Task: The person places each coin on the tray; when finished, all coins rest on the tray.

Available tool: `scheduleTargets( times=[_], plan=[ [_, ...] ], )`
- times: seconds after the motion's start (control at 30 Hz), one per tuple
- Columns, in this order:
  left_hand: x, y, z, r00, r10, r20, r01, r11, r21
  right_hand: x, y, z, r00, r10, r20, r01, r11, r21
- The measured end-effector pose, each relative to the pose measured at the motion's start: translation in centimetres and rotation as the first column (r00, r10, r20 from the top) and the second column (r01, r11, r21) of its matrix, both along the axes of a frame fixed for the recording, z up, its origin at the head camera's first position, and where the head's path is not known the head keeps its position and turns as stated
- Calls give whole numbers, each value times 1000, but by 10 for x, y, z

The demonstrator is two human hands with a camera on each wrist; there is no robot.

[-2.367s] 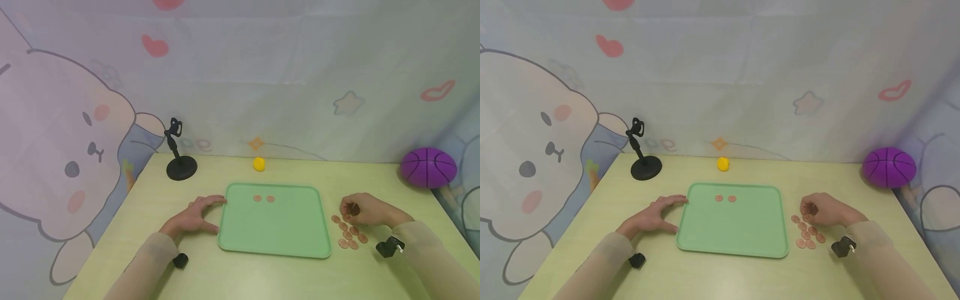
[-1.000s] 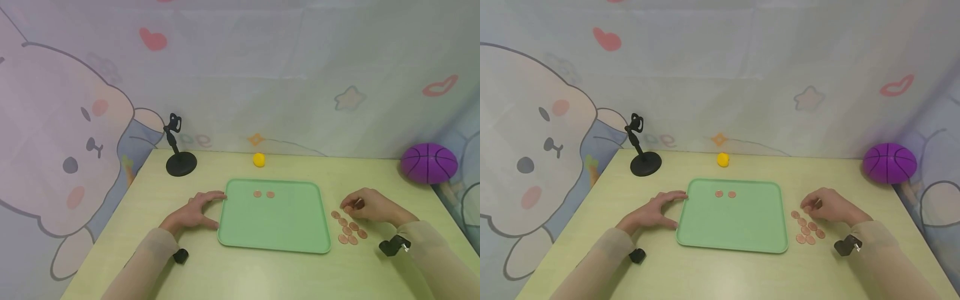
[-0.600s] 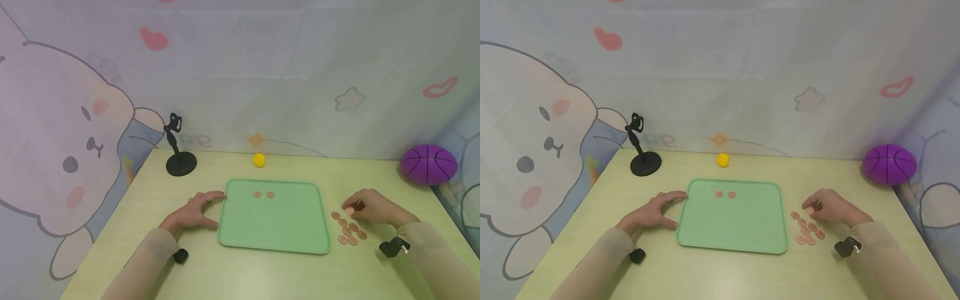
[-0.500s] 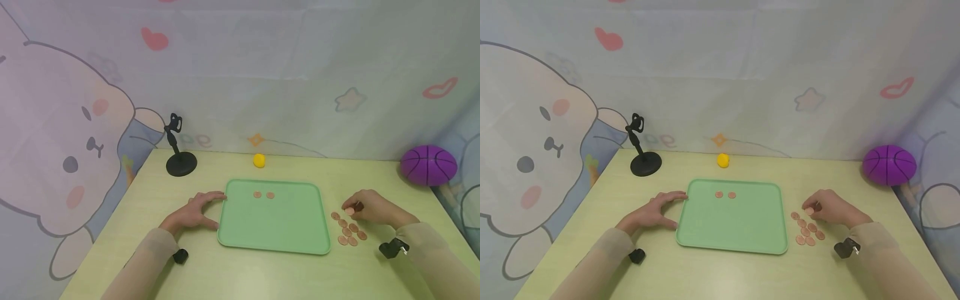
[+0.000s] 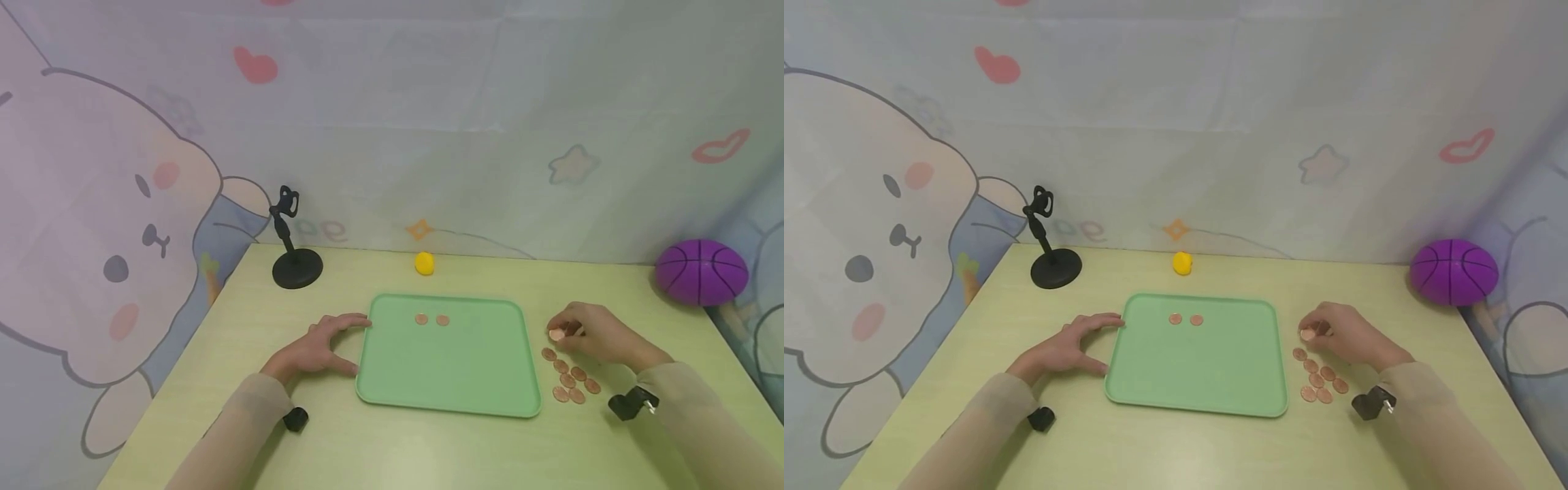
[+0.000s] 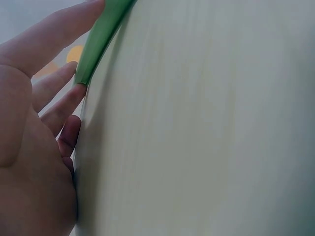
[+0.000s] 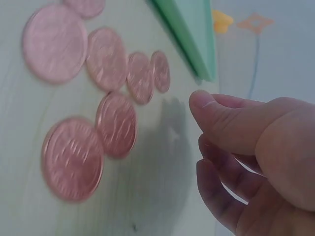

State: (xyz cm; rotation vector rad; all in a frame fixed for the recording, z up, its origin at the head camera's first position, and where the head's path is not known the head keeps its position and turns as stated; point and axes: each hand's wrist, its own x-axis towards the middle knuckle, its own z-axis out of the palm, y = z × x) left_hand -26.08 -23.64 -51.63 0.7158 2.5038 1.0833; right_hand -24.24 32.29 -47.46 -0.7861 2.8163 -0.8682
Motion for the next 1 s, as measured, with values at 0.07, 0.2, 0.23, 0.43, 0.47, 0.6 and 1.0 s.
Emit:
scheduleTargets(
  times=[0.07, 0.2, 0.23, 0.43, 0.47, 0.6, 1.0],
  plan=[
    [0, 0, 0, 1000, 1, 0, -1, 1000, -4, -1, -5, 1, 1000, 6, -2, -6, 1000, -29],
    [1, 0, 0, 1000, 2, 0, -2, 1000, -4, -5, -18, 3, 1000, 17, -6, -18, 998, -56],
    [1, 0, 0, 1000, 3, 2, -3, 1000, -4, -6, -21, 3, 1000, 23, -11, -24, 998, -53],
    [1, 1, 1, 1000, 10, 6, -10, 1000, -14, -14, -46, 4, 999, 35, -11, -36, 998, -50],
    [1, 1, 1, 1000, 11, 4, -11, 1000, -13, -15, -50, 3, 999, 38, -7, -38, 998, -56],
    [1, 1, 1, 1000, 7, -5, -7, 1000, -10, -21, -66, 3, 999, 54, 2, -53, 996, -67],
    [1, 2, 2, 1000, 12, 1, -12, 1000, -8, -34, -119, 0, 997, 81, 17, -80, 995, -52]
  ],
)
